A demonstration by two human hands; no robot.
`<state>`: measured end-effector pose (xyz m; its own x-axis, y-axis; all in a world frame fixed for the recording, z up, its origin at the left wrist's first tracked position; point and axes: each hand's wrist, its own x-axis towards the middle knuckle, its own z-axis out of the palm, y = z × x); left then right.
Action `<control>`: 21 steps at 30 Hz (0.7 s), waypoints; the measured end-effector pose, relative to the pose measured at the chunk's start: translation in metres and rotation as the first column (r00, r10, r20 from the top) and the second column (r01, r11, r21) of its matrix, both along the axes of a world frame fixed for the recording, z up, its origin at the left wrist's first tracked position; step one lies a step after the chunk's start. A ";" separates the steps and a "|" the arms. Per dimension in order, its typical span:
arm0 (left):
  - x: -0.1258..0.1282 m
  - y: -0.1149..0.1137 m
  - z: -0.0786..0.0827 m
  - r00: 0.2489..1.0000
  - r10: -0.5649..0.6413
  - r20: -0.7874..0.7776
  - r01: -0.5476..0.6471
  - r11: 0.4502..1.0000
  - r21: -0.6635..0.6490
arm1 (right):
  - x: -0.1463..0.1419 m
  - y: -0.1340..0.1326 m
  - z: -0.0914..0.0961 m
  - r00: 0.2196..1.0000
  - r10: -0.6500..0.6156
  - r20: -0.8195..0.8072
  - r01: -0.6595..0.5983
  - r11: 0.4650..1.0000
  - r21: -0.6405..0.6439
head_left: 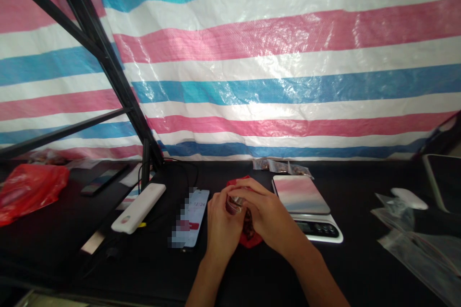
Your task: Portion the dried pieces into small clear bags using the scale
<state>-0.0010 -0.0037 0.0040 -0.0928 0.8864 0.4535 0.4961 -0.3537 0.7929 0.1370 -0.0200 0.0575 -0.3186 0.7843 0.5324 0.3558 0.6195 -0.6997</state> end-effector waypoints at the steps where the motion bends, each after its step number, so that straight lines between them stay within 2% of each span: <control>1: -0.002 0.001 -0.001 1.000 -0.010 -0.004 0.010 1.000 0.001 | -0.001 0.001 -0.001 1.000 -0.003 -0.005 0.003 1.000 0.003; 5: -0.009 0.001 -0.003 0.999 -0.026 -0.026 0.026 1.000 0.006 | -0.003 0.003 -0.002 0.997 -0.050 -0.063 0.047 0.997 -0.054; 10: -0.012 -0.003 -0.006 0.998 -0.052 0.022 0.052 0.999 0.015 | -0.006 0.001 0.006 0.986 -0.105 -0.129 0.093 0.991 -0.101; 15: -0.017 -0.009 -0.011 0.993 -0.108 -0.041 0.109 0.994 0.007 | -0.011 -0.003 0.007 0.996 -0.021 -0.085 0.006 0.987 -0.163; 21: -0.023 -0.011 -0.007 0.994 -0.091 0.059 0.095 0.993 -0.068 | -0.013 -0.001 0.006 0.995 -0.060 -0.077 0.051 0.992 -0.111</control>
